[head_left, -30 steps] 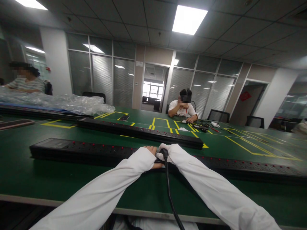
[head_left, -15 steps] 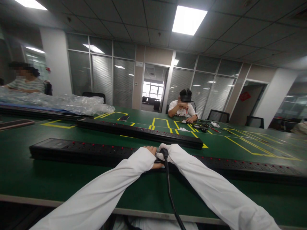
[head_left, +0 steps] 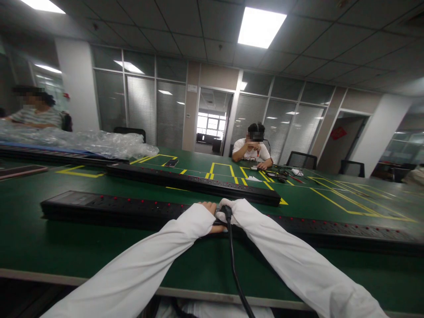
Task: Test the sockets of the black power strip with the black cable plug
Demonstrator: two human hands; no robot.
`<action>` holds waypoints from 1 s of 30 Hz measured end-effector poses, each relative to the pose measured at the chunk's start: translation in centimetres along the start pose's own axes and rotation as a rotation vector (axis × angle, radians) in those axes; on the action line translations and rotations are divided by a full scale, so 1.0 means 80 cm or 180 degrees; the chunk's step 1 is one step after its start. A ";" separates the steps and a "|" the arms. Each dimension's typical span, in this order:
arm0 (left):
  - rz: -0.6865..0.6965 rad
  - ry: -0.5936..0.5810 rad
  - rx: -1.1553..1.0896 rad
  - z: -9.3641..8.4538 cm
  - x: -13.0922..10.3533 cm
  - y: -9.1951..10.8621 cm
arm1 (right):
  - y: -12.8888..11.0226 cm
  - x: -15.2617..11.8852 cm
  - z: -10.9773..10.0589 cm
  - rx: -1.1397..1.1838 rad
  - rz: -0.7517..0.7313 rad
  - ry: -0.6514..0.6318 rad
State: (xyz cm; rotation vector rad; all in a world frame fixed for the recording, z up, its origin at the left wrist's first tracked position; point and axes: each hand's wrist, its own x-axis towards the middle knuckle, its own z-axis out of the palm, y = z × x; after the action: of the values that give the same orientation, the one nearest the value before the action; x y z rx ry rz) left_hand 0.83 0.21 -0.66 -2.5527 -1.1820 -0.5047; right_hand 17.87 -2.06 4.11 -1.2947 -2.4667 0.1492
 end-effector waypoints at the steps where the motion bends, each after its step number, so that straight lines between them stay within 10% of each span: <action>1: -0.0009 -0.0044 0.0000 0.000 0.000 0.000 | 0.000 0.000 0.000 -0.0049 -0.0035 0.0016; 30: -0.0004 -0.0083 -0.0083 -0.021 -0.005 0.006 | 0.002 0.001 0.000 -0.0070 -0.0011 -0.0036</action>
State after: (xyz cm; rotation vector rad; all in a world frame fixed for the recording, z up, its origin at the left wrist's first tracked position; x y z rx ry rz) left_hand 0.62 -1.02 0.60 -2.5883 -1.1938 -0.4918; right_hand 17.94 -1.94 4.06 -1.3020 -2.4866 0.1294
